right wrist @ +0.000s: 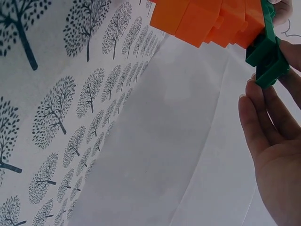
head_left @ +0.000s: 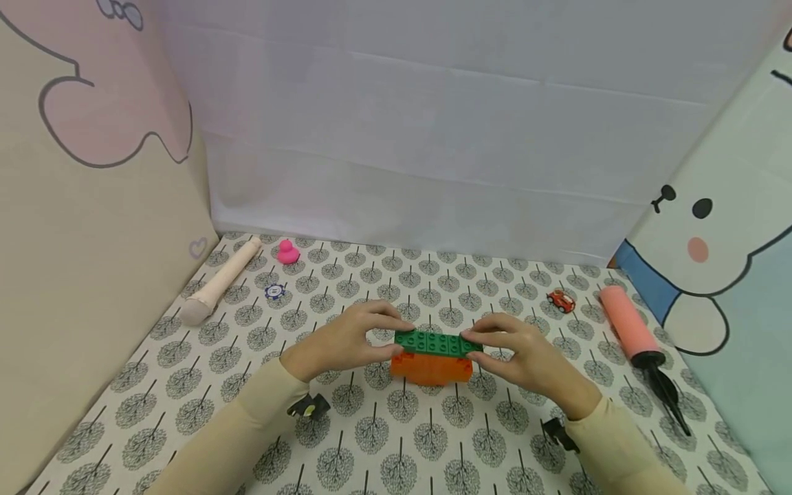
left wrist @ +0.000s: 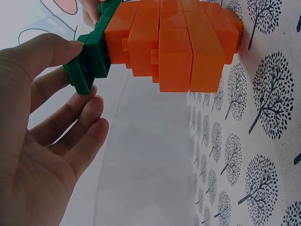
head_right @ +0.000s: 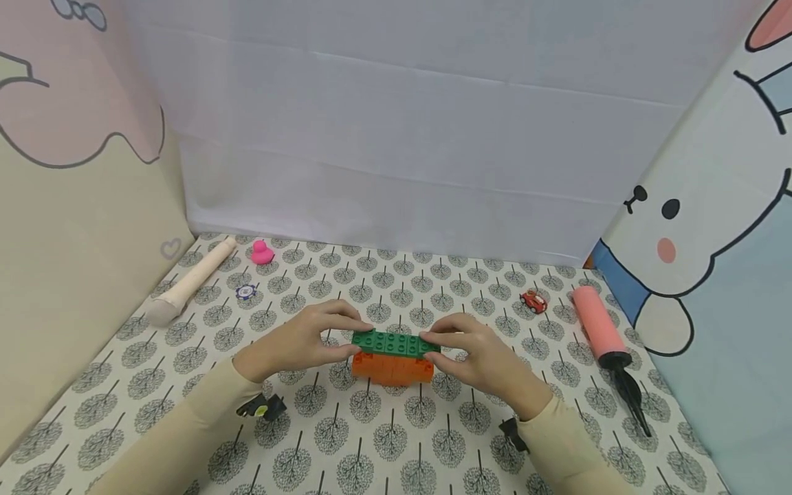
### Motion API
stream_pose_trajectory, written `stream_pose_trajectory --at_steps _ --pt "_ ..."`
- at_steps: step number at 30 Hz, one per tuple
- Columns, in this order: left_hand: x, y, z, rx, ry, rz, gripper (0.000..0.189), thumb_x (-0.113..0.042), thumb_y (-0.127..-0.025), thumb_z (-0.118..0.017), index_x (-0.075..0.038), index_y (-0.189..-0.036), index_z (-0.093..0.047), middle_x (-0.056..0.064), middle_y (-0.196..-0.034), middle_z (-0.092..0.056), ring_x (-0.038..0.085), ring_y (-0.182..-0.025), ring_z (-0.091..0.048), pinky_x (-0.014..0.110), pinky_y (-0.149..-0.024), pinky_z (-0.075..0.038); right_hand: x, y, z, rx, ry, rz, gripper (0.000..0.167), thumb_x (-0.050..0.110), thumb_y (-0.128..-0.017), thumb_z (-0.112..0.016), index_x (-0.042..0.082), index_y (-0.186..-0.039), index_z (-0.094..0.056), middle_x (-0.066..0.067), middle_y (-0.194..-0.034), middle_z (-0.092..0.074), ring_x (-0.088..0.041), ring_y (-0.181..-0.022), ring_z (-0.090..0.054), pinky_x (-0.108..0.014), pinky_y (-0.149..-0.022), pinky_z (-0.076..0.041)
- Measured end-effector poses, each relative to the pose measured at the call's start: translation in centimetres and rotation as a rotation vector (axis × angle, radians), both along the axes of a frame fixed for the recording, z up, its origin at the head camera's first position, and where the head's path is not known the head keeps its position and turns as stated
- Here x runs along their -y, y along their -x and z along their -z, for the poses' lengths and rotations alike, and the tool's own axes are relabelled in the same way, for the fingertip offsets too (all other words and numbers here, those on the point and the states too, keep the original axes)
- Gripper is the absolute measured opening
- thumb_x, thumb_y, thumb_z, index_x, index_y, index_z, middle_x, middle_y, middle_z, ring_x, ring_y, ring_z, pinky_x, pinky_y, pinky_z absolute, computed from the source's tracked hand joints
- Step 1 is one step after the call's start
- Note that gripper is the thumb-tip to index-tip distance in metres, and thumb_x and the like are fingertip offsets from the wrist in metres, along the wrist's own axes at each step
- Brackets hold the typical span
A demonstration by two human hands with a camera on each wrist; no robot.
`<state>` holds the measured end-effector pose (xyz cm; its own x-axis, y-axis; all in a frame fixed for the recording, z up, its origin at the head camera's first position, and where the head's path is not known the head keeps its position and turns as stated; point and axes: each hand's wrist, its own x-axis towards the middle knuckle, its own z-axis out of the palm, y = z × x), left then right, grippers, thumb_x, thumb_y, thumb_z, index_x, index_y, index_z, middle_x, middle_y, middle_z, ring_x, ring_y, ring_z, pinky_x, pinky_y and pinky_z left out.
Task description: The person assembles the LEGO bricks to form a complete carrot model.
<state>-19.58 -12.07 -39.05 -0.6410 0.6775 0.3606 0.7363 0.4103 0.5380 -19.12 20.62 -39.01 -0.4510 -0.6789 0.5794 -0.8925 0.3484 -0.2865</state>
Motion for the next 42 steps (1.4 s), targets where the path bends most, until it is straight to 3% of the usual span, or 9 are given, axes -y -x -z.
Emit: stream_pose_trajectory --at_steps 12,23,37,42 --pt "-0.06 0.17 -0.25 -0.024 0.003 0.009 0.036 -0.019 -0.088 -0.075 -0.012 -0.123 -0.071 -0.001 -0.116 -0.066 0.012 -0.105 -0.06 0.026 -0.093 -0.052 0.32 0.01 -0.57 -0.003 -0.043 0.008 0.038 0.004 -0.073 -0.085 0.003 -0.11 -0.076 -0.006 -0.107 -0.066 -0.015 -0.09 -0.063 -0.02 -0.076 -0.054" --pt "-0.04 0.19 -0.26 -0.021 0.011 0.008 0.035 -0.019 -0.088 -0.075 -0.012 -0.123 -0.071 0.0 -0.114 -0.066 0.012 -0.103 -0.06 0.026 -0.091 -0.052 0.5 0.17 -0.95 0.015 -0.037 -0.042 0.038 0.001 -0.074 -0.084 0.0 -0.11 -0.075 -0.005 -0.105 -0.066 -0.013 -0.085 -0.061 -0.01 -0.075 -0.047" --pt "-0.09 0.15 -0.1 -0.01 0.006 0.008 0.036 -0.019 -0.089 -0.075 -0.013 -0.124 -0.071 -0.004 -0.115 -0.065 0.009 -0.103 -0.058 0.025 -0.091 -0.052 0.3 0.1 -0.58 0.014 -0.038 -0.014 0.039 0.003 -0.071 -0.086 0.003 -0.109 -0.076 -0.005 -0.105 -0.066 -0.012 -0.088 -0.061 -0.011 -0.076 -0.049" --pt "-0.13 0.03 0.08 -0.015 0.004 0.0 0.039 -0.018 -0.088 -0.075 -0.012 -0.127 -0.069 -0.001 -0.118 -0.065 0.013 -0.106 -0.06 0.027 -0.093 -0.052 0.12 -0.01 -0.32 0.008 -0.047 0.024 0.041 0.007 -0.075 -0.085 0.006 -0.115 -0.074 -0.004 -0.11 -0.066 -0.013 -0.092 -0.062 -0.016 -0.079 -0.051"
